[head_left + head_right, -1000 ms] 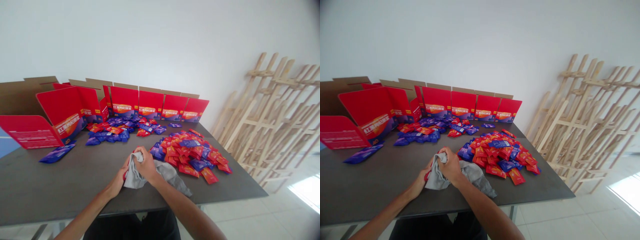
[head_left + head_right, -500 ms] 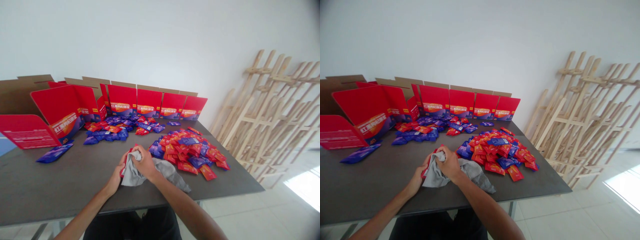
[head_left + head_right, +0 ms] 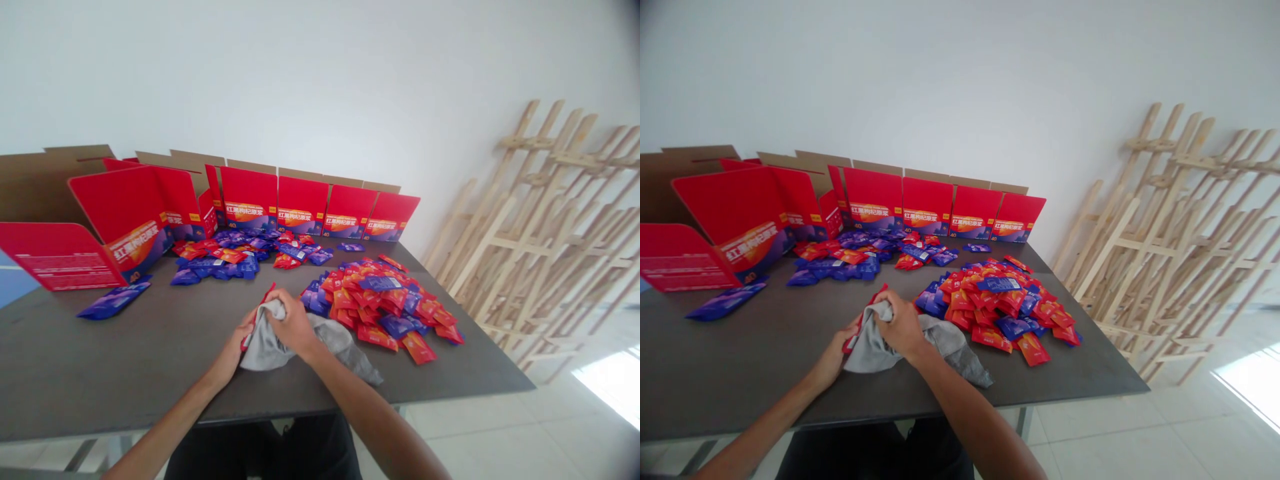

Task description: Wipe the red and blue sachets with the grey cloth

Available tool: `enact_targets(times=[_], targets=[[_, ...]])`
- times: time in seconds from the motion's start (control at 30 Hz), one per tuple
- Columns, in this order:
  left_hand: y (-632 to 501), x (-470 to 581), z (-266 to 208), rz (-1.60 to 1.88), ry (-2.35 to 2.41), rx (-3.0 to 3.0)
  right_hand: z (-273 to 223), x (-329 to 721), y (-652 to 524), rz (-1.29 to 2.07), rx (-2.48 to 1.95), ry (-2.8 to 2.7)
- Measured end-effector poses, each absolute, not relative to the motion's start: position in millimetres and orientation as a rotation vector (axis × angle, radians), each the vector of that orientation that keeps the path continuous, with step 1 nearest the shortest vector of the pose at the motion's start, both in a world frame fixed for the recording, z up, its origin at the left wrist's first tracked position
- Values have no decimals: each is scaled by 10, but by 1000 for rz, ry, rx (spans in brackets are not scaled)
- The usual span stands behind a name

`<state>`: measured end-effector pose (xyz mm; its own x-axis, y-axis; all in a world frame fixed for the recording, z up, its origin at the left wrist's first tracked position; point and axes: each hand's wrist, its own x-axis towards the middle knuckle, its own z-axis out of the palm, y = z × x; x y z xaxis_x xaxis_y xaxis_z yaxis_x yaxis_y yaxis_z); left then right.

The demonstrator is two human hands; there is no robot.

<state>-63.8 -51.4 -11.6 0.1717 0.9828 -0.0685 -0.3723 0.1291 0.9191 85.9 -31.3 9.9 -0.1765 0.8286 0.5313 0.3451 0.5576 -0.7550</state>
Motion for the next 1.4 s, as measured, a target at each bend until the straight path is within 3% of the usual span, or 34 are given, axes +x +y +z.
enact_targets(times=[0.2, 0.43, 0.67, 0.97, 1.2, 1.4], targets=[[-567, -624, -28, 1057, 771, 825, 203, 915, -322, 523, -923, -1521], [-504, -701, 69, 1240, 795, 684, 214, 898, -378, 532, -888, -1602], [-560, -660, 116, 1258, 887, 657, 101, 834, -391, 642, -766, -2102], [-644, -649, 95, 1077, 829, 673, 135, 846, -353, 528, -1091, -1674], [-618, -665, 171, 1218, 844, 676, 128, 797, -418, 695, -848, -2159], [-650, -627, 137, 1113, 836, 692, 155, 829, -362, 572, -1037, -1738]])
